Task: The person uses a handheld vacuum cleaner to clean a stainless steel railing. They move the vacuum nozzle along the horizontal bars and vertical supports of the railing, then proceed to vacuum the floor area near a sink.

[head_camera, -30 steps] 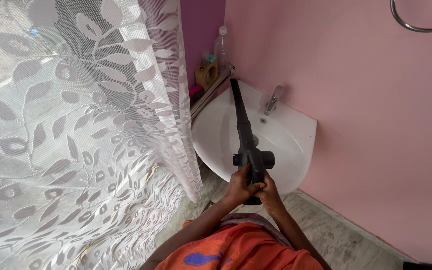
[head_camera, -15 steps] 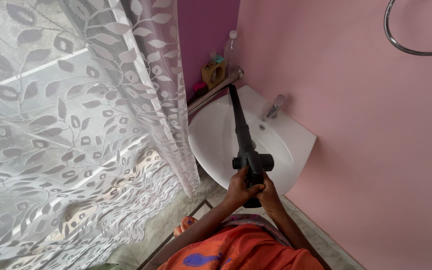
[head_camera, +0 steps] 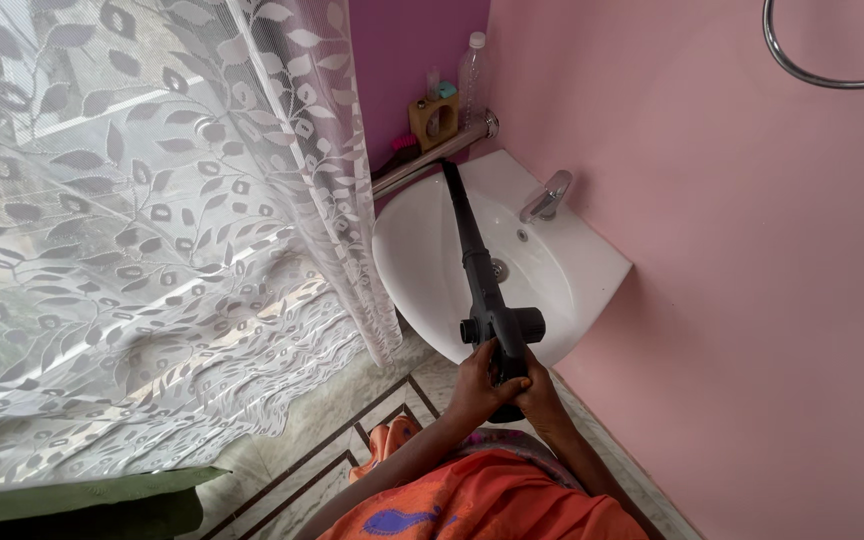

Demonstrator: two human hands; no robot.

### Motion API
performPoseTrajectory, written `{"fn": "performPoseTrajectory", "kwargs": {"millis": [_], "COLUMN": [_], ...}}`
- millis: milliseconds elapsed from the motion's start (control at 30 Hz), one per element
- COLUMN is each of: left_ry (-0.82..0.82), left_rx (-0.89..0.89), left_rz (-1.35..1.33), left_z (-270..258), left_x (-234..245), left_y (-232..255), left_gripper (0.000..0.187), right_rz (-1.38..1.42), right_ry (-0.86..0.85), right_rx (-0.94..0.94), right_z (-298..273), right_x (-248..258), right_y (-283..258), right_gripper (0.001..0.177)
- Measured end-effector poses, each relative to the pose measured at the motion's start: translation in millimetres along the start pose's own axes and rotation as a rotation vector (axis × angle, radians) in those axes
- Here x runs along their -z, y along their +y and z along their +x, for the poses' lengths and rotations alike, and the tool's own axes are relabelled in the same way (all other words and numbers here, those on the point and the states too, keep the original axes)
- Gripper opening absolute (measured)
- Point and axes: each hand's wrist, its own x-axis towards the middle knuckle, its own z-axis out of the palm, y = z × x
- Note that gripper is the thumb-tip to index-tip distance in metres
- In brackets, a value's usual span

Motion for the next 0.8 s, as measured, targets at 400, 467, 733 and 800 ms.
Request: {"fn": "performPoseTrajectory", "kwargs": {"millis": [400,467,733,800], "left_ry": [0.125,0.142,0.157,0.191], "left_rx": [-0.040,-0.056,0.073,0.031], "left_rz": [-0.005,0.006,0.000,0.006], "left_z": [-46,-52,-71,-76], "left_x": [-21,-21,-20,-18], "left_y": [5,8,22,22], "left_gripper": [0.075,0.075,0.073,0.073], "right_rz": [-0.040,-0.035,0.015,0.014], "right_ry": [-0.132,-0.143,-0.224,-0.252], "right_rx": [0.013,0.018,-0.006,-0.005], "right_z": [-25,-30,-43,-45], "right_x": [15,14,9,8], "right_y": [36,35,32,32], "right_gripper": [0.085,0.086,0.089,0.088]}}
